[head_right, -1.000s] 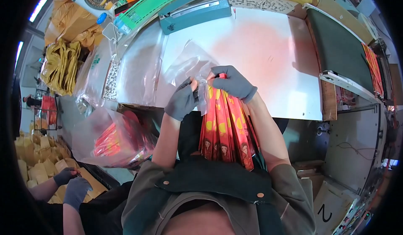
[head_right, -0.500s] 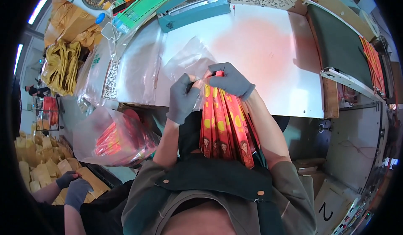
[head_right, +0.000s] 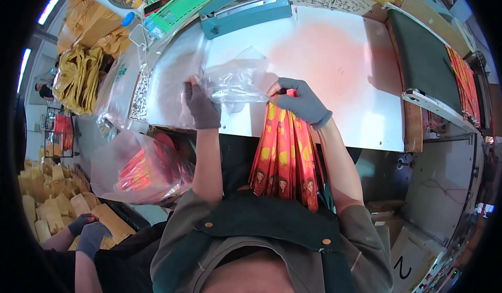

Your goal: Packaging bundles of red and yellow paper products into plastic bags and sealing them using a heat sealer.

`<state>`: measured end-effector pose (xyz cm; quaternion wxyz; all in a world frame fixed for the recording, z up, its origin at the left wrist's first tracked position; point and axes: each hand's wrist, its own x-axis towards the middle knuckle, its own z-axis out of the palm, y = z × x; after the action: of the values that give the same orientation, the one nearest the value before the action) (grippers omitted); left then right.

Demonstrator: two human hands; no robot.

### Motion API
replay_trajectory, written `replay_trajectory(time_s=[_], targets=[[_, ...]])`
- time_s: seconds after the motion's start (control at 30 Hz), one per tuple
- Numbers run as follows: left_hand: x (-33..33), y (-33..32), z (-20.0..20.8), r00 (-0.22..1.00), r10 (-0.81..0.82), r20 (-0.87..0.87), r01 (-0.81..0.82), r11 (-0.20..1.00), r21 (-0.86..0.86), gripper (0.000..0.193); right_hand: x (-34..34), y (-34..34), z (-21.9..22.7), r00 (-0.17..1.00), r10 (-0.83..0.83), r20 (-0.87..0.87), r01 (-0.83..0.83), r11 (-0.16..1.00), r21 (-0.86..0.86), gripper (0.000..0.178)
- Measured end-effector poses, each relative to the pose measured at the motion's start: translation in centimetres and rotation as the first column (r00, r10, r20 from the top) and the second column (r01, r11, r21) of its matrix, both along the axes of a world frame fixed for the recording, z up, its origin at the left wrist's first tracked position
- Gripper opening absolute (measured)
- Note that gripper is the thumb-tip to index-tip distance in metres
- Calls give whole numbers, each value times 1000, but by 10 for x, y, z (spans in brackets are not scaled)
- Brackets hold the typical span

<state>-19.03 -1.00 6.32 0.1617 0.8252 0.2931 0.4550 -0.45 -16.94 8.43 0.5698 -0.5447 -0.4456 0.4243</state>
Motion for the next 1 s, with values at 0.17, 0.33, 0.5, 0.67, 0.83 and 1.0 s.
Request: replay_trajectory(time_s=[0.17, 0.33, 0.5, 0.67, 0.83, 1.0], targets=[[30, -24, 26, 988, -110, 113, 112, 994, -12, 9, -9, -3, 21, 992, 126, -26, -126, 992, -12, 17], [18, -69, 32, 847, -516, -125, 518, 855, -20, 16, 3, 2, -7, 988, 80, -132, -79, 997, 12, 60], [17, -71, 5, 864, -455, 215, 498, 837, -229, 8, -10, 8, -1, 934, 30, -355, -14, 999, 46, 65], [23, -79, 8, 888, -392, 241, 435, 886, -159, 6, 5, 13, -9, 963, 213, -165, -213, 977, 20, 64], [8, -75, 1, 694, -692, -197, 720, 667, 194, 27, 5, 19, -28, 960, 170, -221, -150, 983, 105, 71], [-6, -71, -11, 786, -617, -19, 569, 736, -366, 29, 0, 27, -39, 965, 84, -250, -18, 967, 254, 94]])
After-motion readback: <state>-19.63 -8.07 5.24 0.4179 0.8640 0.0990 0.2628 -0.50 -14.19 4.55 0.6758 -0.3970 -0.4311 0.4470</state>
